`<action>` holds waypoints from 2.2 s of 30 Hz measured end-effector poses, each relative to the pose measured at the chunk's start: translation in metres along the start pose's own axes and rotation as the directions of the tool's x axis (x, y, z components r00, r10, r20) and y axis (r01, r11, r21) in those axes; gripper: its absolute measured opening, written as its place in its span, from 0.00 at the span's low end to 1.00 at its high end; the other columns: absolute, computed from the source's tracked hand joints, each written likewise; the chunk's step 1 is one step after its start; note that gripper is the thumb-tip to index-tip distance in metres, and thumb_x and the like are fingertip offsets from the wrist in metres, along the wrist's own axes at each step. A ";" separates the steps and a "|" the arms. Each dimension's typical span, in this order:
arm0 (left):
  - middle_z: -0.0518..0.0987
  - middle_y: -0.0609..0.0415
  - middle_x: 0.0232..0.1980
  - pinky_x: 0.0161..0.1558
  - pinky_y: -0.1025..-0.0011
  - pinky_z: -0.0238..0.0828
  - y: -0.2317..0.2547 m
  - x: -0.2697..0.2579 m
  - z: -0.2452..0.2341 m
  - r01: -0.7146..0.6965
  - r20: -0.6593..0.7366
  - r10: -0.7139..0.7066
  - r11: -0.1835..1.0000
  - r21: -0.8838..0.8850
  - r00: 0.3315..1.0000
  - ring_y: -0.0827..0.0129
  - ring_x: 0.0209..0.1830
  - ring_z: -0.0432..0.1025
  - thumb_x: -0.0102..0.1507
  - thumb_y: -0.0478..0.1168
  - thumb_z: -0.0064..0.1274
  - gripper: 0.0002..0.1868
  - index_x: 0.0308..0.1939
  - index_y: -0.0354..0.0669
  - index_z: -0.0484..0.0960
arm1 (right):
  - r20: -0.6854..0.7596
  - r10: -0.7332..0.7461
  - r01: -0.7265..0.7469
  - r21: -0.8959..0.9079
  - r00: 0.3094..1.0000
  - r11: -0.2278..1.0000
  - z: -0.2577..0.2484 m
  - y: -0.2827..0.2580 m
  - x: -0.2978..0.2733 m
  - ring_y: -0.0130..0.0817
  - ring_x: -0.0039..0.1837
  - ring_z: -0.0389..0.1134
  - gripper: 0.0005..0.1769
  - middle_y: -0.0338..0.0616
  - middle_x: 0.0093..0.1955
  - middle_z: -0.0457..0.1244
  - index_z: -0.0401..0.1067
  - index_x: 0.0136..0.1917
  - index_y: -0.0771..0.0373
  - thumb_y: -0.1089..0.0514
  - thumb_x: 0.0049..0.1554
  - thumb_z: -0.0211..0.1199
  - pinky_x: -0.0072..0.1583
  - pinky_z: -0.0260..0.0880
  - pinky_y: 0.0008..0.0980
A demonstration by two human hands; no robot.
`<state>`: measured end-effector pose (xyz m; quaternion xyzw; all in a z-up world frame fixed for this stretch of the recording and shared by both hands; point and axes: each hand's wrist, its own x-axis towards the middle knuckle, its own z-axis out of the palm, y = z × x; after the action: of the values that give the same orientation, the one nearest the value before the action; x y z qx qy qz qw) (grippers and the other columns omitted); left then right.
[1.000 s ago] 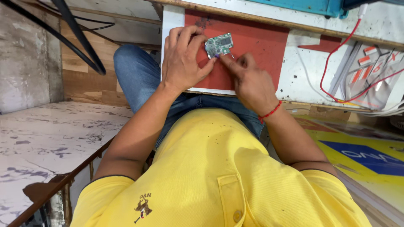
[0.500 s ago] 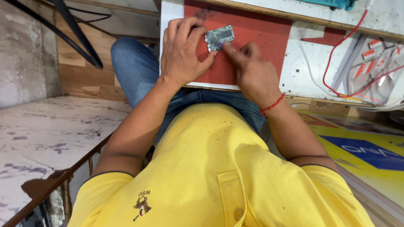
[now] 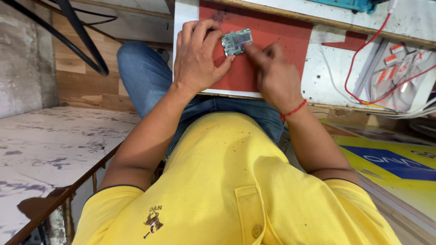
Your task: The person uses a hot air gun to heat a small circuit board placed on a red mat, then switches to a small metal tool to scrape and clean the board's surface. The person continues scraping different areas of the board throughout the clip.
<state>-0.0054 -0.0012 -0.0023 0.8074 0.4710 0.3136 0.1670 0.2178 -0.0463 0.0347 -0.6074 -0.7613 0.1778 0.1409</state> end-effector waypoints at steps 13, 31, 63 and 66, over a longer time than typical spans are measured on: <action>0.72 0.51 0.59 0.60 0.55 0.62 0.001 0.006 -0.006 0.016 -0.001 -0.016 0.999 -0.033 1.000 0.52 0.60 0.64 0.55 0.48 0.69 0.27 0.53 0.40 0.81 | 0.072 -0.066 0.061 0.064 0.995 0.996 -0.001 0.005 -0.007 0.57 0.45 0.69 0.28 0.54 0.50 0.63 0.71 0.71 0.50 0.64 0.58 0.58 0.46 0.70 0.50; 0.74 0.52 0.58 0.60 0.54 0.62 0.008 0.008 -0.004 0.039 0.016 -0.039 0.999 0.010 0.999 0.52 0.60 0.64 0.54 0.48 0.68 0.24 0.50 0.42 0.82 | 0.012 -0.001 0.000 0.046 1.000 0.999 -0.002 0.008 -0.004 0.57 0.45 0.69 0.31 0.53 0.54 0.65 0.71 0.70 0.49 0.67 0.54 0.56 0.45 0.71 0.50; 0.74 0.54 0.57 0.59 0.56 0.62 0.013 0.010 -0.005 0.043 0.015 -0.043 0.999 0.013 0.999 0.55 0.60 0.65 0.54 0.48 0.68 0.23 0.49 0.42 0.83 | 0.015 0.118 -0.118 0.047 0.993 0.992 -0.003 0.002 0.004 0.57 0.42 0.69 0.29 0.53 0.51 0.64 0.70 0.72 0.48 0.65 0.58 0.55 0.42 0.69 0.52; 0.74 0.53 0.58 0.60 0.56 0.63 0.011 0.011 -0.008 0.031 0.004 -0.031 0.999 0.033 1.000 0.55 0.60 0.65 0.54 0.48 0.68 0.24 0.50 0.41 0.82 | 0.080 0.022 -0.031 0.103 0.997 0.994 -0.003 0.003 0.008 0.55 0.42 0.69 0.30 0.52 0.51 0.64 0.70 0.72 0.48 0.65 0.57 0.56 0.42 0.70 0.50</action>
<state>0.0001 0.0025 0.0134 0.8034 0.4881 0.3012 0.1599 0.2196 -0.0382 0.0358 -0.6019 -0.7479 0.2427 0.1398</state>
